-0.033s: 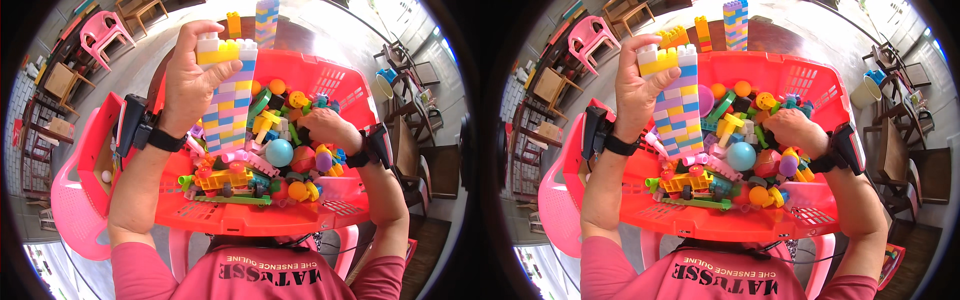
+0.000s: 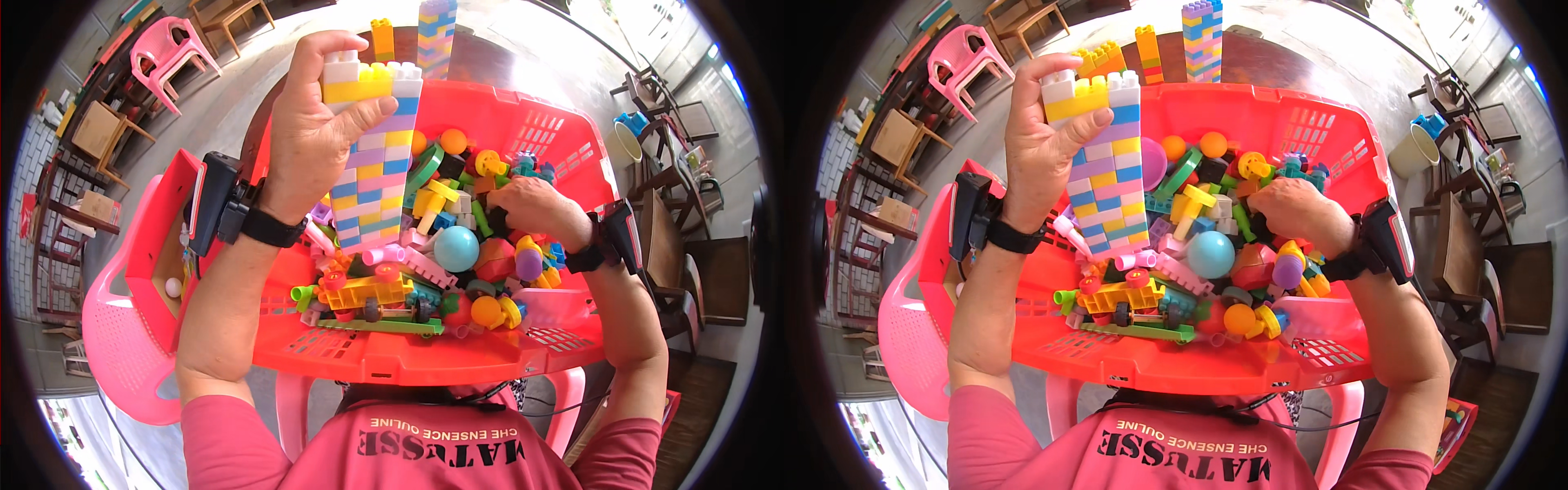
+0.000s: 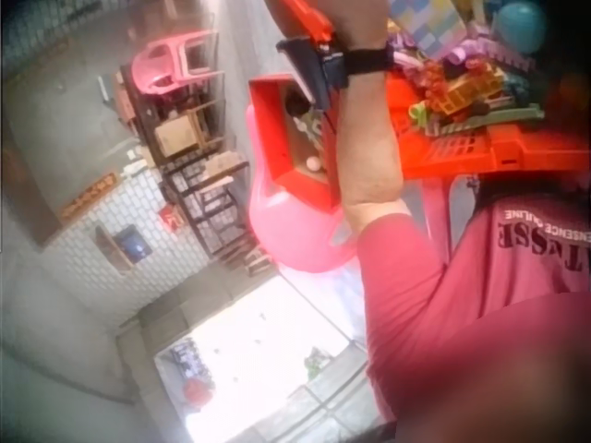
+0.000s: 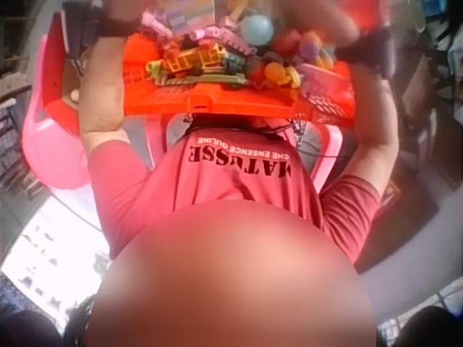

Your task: The person searches through a red basket for colorful plastic blocks and connects them together to build a multi-colored tower.

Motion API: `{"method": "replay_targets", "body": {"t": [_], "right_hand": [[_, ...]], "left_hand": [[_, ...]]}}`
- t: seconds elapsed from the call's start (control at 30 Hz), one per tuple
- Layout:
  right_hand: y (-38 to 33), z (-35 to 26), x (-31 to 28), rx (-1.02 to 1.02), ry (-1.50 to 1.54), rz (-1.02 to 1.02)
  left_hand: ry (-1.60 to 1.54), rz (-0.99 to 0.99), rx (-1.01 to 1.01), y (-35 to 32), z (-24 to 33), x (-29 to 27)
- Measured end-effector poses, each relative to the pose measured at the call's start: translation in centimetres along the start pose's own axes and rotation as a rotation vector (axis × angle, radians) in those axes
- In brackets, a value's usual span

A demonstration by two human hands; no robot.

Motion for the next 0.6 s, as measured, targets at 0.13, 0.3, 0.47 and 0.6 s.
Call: {"method": "replay_targets", "body": {"t": [0.13, 0.3, 0.47, 0.6], "right_hand": [[0.1, 0.5, 0.4, 0.075, -0.018, -0.062], [0.9, -0.6, -0.7, 0.064, 0.139, 0.184], [1.6, -1.9, -0.4, 0.094, 0.104, 0.265], [1.7, -2.1, -0.2, 0.11, 0.163, 0.265]], "left_hand": [[0.031, 0.01, 0.025, 0.2, 0.0, -0.3], [-0.035, 0.019, 0.017, 0.3, 0.1, -0.7], [-0.013, 0.03, -0.014, 0.1, 0.0, -0.6], [-0.018, 0.034, -0.041, -0.1, 0.0, -0.5]]}}
Point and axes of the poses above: each hand's wrist, its own y-axis towards the middle knuckle, its own x-axis out of the palm, z = x × y, the point moved 5 cm from there along y, towards the middle knuckle, and after that the axes turned 10 degrees about -y, right-handed, at the moved point
